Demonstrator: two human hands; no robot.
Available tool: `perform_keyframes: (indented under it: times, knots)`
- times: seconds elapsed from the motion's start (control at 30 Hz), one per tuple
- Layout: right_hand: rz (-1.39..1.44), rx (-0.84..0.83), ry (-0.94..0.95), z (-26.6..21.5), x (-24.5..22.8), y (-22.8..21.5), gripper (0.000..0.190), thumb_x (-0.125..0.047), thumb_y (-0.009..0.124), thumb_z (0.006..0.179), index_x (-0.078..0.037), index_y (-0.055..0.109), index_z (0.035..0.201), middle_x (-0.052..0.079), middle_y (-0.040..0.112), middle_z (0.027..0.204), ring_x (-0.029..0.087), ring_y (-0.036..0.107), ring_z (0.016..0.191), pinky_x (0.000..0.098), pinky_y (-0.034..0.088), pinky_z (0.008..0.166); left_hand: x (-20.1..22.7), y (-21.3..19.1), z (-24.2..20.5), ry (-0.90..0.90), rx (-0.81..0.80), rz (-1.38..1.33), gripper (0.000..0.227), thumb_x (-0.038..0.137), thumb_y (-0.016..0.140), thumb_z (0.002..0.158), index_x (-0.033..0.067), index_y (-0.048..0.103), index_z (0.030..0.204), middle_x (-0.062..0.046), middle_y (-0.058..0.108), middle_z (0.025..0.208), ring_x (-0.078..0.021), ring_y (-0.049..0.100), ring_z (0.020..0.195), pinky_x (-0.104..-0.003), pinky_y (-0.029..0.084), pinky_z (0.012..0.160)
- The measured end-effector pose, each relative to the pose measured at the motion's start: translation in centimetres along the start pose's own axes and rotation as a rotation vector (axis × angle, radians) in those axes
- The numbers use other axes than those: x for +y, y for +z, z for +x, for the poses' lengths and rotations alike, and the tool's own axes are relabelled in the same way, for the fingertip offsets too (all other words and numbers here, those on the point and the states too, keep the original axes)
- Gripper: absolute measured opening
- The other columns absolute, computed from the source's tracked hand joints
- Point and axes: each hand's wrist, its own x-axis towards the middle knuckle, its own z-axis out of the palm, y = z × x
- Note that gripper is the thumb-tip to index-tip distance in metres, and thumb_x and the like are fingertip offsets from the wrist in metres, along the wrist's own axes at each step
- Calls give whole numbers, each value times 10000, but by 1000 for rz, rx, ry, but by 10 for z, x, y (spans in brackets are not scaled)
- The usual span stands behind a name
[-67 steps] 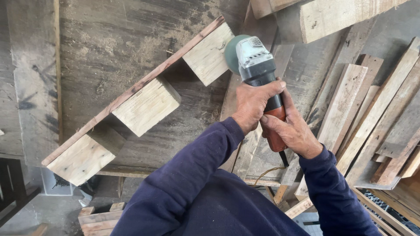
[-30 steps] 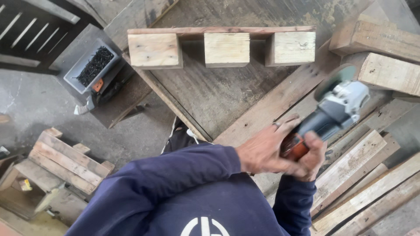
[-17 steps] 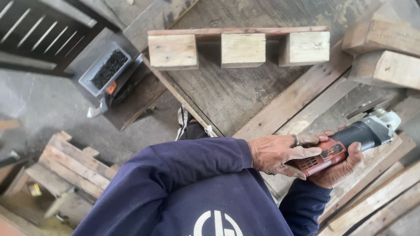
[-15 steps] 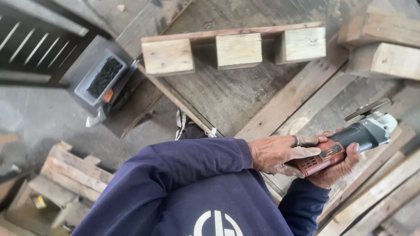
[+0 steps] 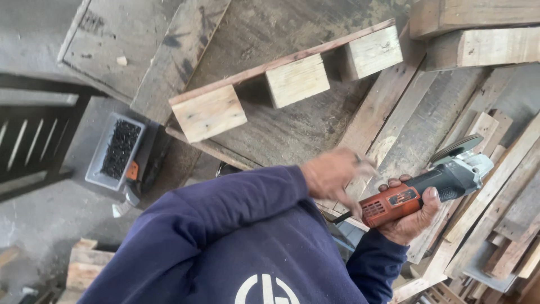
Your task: The person uses an angle grinder with a sanding disc to smooth the surface of a wooden pallet. They systematically sand each block and plank, moving the tool back and forth to remove rough edges and create a uniform finish.
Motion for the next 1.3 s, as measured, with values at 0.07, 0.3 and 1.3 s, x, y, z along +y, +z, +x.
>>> perform_keyframes:
  times: [0.07, 0.3, 1.3]
  knots:
    - [-35, 10, -26, -9, -1, 8, 563, -345, 714, 983, -38, 484, 1397, 156, 628, 1051, 280, 686, 934, 436, 605, 813, -28, -33, -7, -202, 199, 161, 759, 613, 840, 730, 228, 610, 1342, -183, 473, 1490, -417, 438, 1300, -549, 381, 1090]
    - [-70, 129, 0, -24, -5, 6, 522, -340, 683, 972, 72, 502, 1236, 176, 648, 995, 291, 695, 885, 427, 617, 780, -115, -112, 17, -801, 112, 708, 1360, 683, 850, 567, 144, 97, 1563, -337, 157, 1634, -515, 79, 1472, -785, 70, 1081]
    - [-83, 20, 102, 16, -19, -26, 527, -328, 674, 969, 42, 502, 1303, 169, 632, 1047, 285, 665, 883, 411, 585, 764, -128, -185, -13, -60, 1065, -1411, 824, 334, 873, 804, 9, 479, 1450, -160, 657, 1297, -328, 648, 1211, -488, 564, 1066]
